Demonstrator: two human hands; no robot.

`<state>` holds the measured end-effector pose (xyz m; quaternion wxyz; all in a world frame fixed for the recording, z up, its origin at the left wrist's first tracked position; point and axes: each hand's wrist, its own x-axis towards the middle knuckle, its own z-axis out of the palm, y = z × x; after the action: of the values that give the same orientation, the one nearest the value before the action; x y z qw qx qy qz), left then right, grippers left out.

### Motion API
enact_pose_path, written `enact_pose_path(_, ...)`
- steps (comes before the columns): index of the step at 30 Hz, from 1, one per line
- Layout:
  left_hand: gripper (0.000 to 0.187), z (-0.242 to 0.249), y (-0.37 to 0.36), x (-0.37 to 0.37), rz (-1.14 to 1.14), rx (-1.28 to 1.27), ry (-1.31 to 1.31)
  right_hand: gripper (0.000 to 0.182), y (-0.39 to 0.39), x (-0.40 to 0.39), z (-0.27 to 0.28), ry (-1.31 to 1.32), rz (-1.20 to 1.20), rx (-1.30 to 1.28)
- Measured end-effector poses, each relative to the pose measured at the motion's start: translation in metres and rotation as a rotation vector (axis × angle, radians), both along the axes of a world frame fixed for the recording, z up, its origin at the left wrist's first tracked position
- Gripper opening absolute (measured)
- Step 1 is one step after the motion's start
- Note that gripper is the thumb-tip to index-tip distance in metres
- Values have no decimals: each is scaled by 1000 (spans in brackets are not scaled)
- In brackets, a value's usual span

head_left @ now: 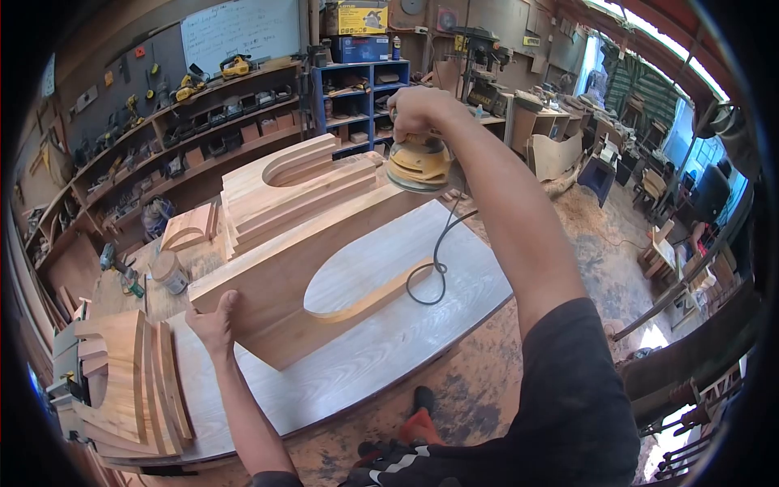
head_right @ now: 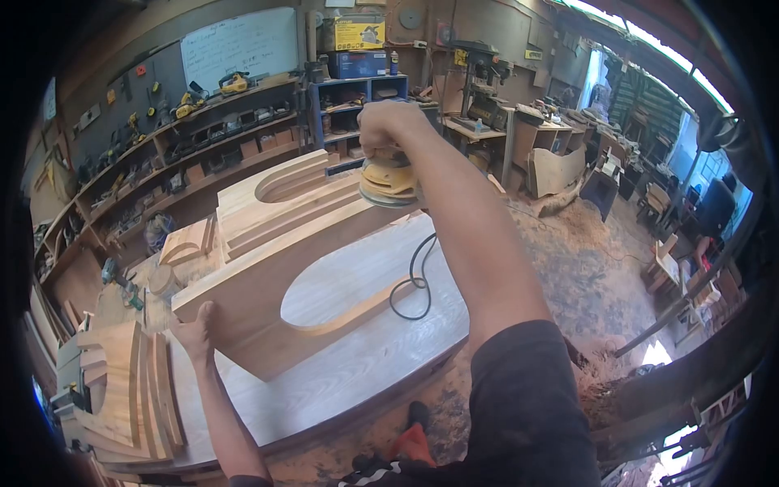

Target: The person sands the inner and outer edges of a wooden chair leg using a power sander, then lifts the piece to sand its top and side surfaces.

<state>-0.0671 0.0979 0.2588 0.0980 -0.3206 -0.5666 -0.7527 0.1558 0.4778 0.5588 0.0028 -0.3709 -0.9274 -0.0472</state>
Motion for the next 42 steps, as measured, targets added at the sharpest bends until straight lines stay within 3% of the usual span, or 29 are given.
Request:
enact_pose_path(2, 64, -1, -2, 0, 4, 4, -5, 72, 22, 2, -6, -9, -3, 8)
enact_pose_path(4, 64, -2, -5, 0, 12, -37, -13, 51, 38, 9, -9, 34, -29, 49)
enact_pose_path(8, 63, -7, -5, 0, -16, -3, -38, 53, 52, 22, -8, 21, -133, 56)
enact_pose_path(21, 56, -5, -2, -6, 28, -11, -20, 54, 57, 18, -9, 26, -135, 43)
enact_pose_path(33, 56, -2, -2, 2, 7, -7, -43, 61, 12, 10, -6, 41, 48, 43)
enact_pose_path(35, 58, 1, -3, 4, 19, -14, -56, 68, 2, 2, -4, 20, 90, -8)
enact_pose_path(42, 59, 6, -3, 8, -44, -9, -44, 67, -50, -24, -8, 36, 184, -13)
